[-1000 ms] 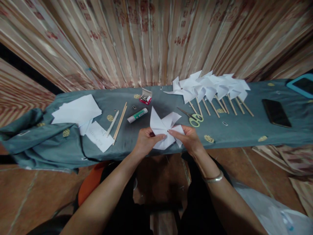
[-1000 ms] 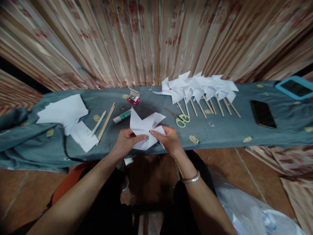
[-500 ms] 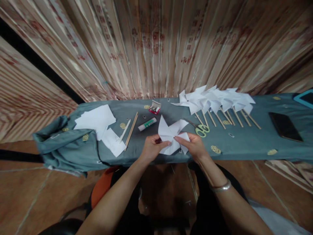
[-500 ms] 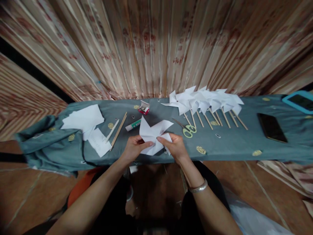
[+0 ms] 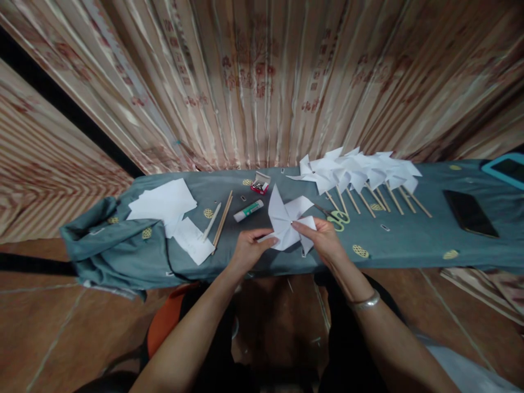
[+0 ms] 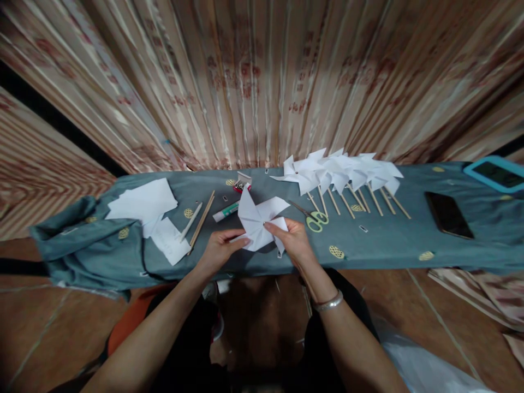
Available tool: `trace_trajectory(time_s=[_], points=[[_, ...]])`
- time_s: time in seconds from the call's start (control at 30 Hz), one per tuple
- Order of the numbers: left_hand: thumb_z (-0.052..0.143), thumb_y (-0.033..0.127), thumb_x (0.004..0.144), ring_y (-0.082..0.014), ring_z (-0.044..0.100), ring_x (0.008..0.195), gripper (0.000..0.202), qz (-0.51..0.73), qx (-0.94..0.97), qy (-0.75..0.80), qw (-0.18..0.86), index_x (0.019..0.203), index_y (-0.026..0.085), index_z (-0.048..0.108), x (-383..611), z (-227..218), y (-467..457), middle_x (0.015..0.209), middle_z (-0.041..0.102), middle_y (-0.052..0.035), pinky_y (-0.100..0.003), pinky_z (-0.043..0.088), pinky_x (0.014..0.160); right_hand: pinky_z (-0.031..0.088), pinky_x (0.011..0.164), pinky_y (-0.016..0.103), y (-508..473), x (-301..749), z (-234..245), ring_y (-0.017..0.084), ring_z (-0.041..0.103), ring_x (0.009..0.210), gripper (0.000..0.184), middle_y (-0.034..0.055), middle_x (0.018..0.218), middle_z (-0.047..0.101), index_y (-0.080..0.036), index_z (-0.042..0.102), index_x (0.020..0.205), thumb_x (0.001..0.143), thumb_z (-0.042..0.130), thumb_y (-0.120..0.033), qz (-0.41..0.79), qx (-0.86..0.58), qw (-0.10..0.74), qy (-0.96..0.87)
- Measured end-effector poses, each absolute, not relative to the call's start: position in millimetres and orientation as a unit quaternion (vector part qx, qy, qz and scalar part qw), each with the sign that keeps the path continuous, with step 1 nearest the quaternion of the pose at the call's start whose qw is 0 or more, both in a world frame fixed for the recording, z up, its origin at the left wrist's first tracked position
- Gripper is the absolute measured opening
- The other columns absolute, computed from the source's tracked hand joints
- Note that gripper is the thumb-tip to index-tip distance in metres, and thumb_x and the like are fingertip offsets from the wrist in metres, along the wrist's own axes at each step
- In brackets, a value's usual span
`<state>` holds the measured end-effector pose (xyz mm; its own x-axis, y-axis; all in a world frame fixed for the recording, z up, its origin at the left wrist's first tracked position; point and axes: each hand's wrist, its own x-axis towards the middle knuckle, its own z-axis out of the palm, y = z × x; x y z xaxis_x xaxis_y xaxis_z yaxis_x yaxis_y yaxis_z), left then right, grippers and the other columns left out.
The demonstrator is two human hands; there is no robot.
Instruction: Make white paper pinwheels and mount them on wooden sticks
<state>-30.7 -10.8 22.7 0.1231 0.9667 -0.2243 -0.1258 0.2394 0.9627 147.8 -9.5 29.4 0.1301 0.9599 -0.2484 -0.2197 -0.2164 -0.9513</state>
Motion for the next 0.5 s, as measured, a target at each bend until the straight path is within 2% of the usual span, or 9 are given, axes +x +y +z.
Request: trace_trajectory(time_s=[0.13,0.27,0.4,0.5], points=[[0.086,0.035,0.05,-0.0179,0.067,0.072,0.036,0.483,0.407,0.48,0.609,0.08,0.016,0.078,-40.8,28.7,-0.9,0.08,0.076,-0.0064,-0.031,0.052,0.077,0.049,0.055,0.029,-7.6,154.9,34.6,0.016,0.062,0.055,0.031,0.0022,0.064,0.072,-0.019,0.073,0.064,0.051,0.085,-0.045,0.501,-0.552,0.524,-0.413],[0.082,0.032,0.057,-0.0185,0.068,0.076,0.031,0.523,0.417,0.511,0.539,0.083,0.017,0.078,-58.0,33.4,19.1,0.082,0.076,-0.0064,-0.03,0.051,0.079,0.05,0.058,0.031,-15.3,162.3,39.0,0.018,0.062,0.059,0.025,0.0014,0.065,0.072,-0.021,0.074,0.066,0.059,0.08,-0.044,0.427,-0.564,0.5,-0.499],[0.079,0.032,0.059,-0.0181,0.068,0.078,0.024,0.547,0.434,0.538,0.473,0.079,0.019,0.078,-66.4,37.6,35.1,0.083,0.076,-0.0047,-0.029,0.05,0.081,0.049,0.056,0.03,-26.0,162.4,40.3,0.019,0.062,0.06,0.022,0.0021,0.067,0.073,-0.022,0.075,0.071,0.066,0.075,-0.043,0.409,-0.565,0.464,-0.546],[0.08,0.035,0.059,-0.0192,0.068,0.078,0.025,0.534,0.425,0.523,0.511,0.077,0.018,0.078,-56.8,42.0,34.7,0.08,0.076,-0.0056,-0.03,0.051,0.08,0.049,0.059,0.03,-31.0,160.2,41.1,0.02,0.064,0.064,0.018,0.0023,0.071,0.073,-0.022,0.074,0.074,0.073,0.071,-0.039,0.388,-0.548,0.445,-0.592]])
